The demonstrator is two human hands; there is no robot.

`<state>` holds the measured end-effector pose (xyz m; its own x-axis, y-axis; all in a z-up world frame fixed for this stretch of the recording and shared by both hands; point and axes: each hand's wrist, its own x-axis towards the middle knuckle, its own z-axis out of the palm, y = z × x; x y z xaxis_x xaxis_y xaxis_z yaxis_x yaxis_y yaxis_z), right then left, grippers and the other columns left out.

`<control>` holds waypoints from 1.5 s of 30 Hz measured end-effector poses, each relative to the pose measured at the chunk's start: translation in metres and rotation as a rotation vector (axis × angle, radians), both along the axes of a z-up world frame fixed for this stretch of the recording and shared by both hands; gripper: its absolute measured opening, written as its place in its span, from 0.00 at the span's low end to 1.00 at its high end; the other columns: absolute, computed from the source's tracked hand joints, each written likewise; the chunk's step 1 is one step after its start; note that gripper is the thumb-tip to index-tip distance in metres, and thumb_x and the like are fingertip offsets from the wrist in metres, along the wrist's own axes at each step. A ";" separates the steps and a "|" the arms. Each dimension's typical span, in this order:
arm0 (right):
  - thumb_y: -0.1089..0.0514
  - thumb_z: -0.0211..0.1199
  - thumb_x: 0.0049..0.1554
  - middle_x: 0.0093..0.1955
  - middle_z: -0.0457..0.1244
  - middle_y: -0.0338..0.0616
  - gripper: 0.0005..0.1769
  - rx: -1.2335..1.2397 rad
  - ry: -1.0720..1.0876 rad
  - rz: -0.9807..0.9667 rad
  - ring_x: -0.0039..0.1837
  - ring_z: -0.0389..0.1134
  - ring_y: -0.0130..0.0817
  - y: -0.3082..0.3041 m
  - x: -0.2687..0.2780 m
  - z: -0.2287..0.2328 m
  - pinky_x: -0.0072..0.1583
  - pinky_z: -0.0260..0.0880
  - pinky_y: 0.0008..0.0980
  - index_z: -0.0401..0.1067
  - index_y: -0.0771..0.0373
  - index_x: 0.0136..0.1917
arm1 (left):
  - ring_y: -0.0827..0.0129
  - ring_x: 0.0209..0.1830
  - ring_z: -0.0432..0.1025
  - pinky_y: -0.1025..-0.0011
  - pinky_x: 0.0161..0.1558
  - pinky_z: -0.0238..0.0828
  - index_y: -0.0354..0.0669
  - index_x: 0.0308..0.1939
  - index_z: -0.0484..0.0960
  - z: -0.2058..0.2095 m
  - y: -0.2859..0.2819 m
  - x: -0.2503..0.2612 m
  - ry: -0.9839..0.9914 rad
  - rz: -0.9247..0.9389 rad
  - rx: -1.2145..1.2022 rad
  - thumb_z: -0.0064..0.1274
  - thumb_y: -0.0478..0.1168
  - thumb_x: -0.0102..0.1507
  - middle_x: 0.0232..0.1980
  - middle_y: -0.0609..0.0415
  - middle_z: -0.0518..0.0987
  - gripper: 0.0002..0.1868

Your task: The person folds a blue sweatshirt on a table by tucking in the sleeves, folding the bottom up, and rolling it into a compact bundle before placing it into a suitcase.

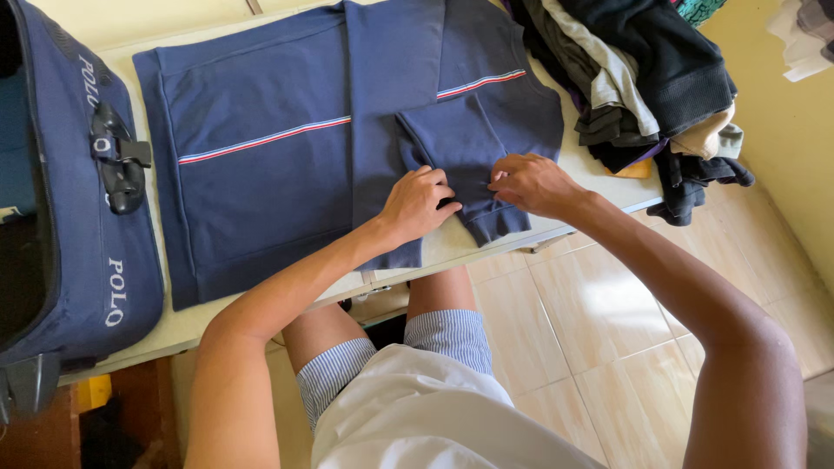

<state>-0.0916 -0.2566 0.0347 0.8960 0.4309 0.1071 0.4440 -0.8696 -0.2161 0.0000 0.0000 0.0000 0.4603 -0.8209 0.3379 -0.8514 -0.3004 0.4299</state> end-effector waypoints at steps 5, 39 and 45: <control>0.57 0.69 0.55 0.53 0.70 0.43 0.10 0.061 0.064 0.021 0.53 0.72 0.46 -0.004 0.013 0.032 0.53 0.71 0.45 0.81 0.61 0.50 | 0.56 0.39 0.77 0.60 0.42 0.75 0.39 0.32 0.88 0.007 -0.001 0.006 0.163 0.005 -0.196 0.66 0.43 0.58 0.37 0.49 0.81 0.10; 0.68 0.70 0.60 0.53 0.69 0.39 0.14 0.767 0.145 -0.121 0.49 0.66 0.22 0.015 0.285 0.055 0.50 0.66 0.22 0.76 0.68 0.60 | 0.80 0.32 0.78 0.77 0.36 0.74 0.34 0.36 0.86 0.022 -0.003 0.191 0.506 0.389 -0.861 0.62 0.48 0.65 0.31 0.56 0.85 0.17; 0.70 0.69 0.60 0.54 0.70 0.38 0.17 1.043 0.177 -0.115 0.55 0.71 0.23 0.038 0.375 0.018 0.58 0.73 0.22 0.74 0.66 0.62 | 0.80 0.29 0.76 0.79 0.30 0.73 0.34 0.34 0.86 0.004 0.012 0.278 0.657 0.514 -0.971 0.62 0.49 0.63 0.29 0.59 0.83 0.18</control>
